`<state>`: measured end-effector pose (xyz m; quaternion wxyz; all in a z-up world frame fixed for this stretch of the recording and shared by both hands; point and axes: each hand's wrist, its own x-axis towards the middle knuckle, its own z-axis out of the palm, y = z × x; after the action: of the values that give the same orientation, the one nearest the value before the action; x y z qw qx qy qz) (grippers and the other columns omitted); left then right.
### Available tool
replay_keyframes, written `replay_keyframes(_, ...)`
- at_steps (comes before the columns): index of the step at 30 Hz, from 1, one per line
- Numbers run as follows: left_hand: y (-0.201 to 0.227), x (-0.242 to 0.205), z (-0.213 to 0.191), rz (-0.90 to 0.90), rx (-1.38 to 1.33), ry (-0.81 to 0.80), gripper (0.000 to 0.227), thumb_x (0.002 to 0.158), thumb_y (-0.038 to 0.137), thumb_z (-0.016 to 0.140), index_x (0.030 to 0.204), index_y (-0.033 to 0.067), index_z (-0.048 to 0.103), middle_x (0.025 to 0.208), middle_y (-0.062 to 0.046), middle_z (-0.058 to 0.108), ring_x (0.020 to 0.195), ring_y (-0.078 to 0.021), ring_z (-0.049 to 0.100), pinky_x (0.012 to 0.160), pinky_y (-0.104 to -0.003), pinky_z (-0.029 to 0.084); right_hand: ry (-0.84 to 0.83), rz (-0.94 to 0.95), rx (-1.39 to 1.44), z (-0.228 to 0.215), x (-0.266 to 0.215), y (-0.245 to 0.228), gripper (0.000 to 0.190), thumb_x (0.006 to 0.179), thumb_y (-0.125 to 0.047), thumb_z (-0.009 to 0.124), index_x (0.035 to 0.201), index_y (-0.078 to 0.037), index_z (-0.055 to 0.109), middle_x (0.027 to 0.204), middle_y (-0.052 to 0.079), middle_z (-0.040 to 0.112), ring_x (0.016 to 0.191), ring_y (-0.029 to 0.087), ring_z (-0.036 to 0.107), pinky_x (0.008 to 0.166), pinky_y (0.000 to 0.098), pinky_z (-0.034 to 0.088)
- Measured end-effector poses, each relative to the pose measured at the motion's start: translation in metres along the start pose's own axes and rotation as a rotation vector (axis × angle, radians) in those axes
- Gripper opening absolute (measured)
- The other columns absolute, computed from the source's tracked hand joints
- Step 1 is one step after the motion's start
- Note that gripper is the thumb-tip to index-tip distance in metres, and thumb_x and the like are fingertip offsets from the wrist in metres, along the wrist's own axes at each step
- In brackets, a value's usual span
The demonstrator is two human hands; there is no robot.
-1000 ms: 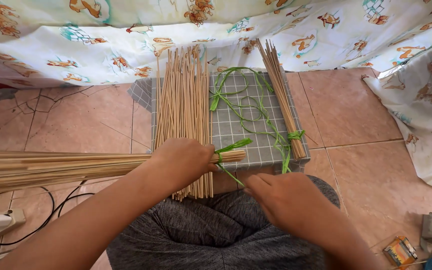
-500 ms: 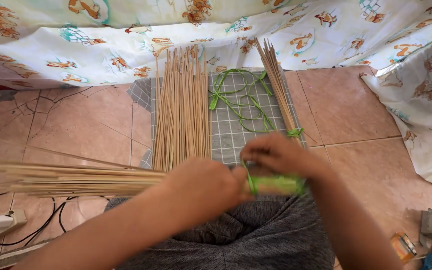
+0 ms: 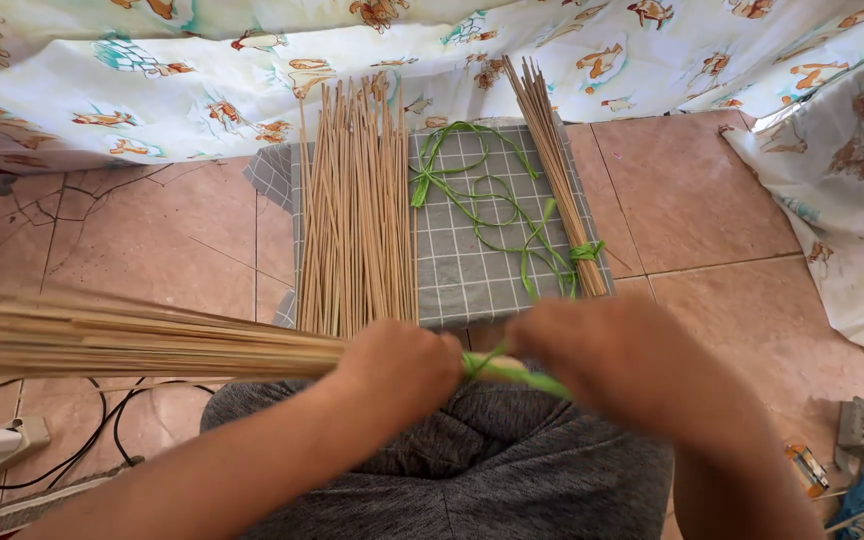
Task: The person is organizing thin wooden sticks into bundles and securing each bundle with a green plastic tie.
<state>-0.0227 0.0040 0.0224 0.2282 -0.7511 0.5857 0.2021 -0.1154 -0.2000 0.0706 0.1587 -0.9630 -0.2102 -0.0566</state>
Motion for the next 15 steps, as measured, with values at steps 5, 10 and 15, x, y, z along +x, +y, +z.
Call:
replay_keyframes(5, 0.004, -0.026, -0.014, 0.121, -0.176, 0.451, 0.014, 0.098, 0.016, 0.059, 0.091, 0.0040, 0.061, 0.071, -0.009, 0.066, 0.048, -0.0235, 0.067, 0.040, -0.038, 0.056, -0.132, 0.224, 0.563, 0.060, 0.021, 0.047, 0.009, 0.082, -0.008, 0.072, 0.090, -0.009, 0.076, 0.074, 0.002, 0.078, 0.057, 0.015, 0.067, 0.052, 0.0280, 0.053)
replay_keyframes(10, -0.035, -0.021, 0.000, -0.088, -0.287, 0.402, 0.008, 0.094, 0.010, 0.065, 0.091, 0.0037, 0.061, 0.075, -0.009, 0.066, 0.054, -0.0199, 0.068, 0.049, -0.033, 0.060, -0.289, 0.196, 0.713, 0.094, -0.013, 0.007, 0.015, 0.094, -0.015, 0.063, 0.082, -0.011, 0.071, 0.069, 0.000, 0.071, 0.056, 0.010, 0.058, 0.055, 0.0241, 0.049)
replay_keyframes(15, -0.017, 0.006, 0.014, -0.153, -0.011, -0.035, 0.017, 0.100, 0.015, 0.066, 0.107, 0.0009, 0.062, 0.086, -0.011, 0.072, 0.066, -0.0183, 0.072, 0.049, -0.026, 0.062, -0.120, 0.046, 0.094, 0.037, -0.038, -0.019, 0.009, 0.084, -0.021, 0.068, 0.089, -0.016, 0.061, 0.069, -0.003, 0.069, 0.050, 0.027, 0.065, 0.045, 0.0420, 0.046)
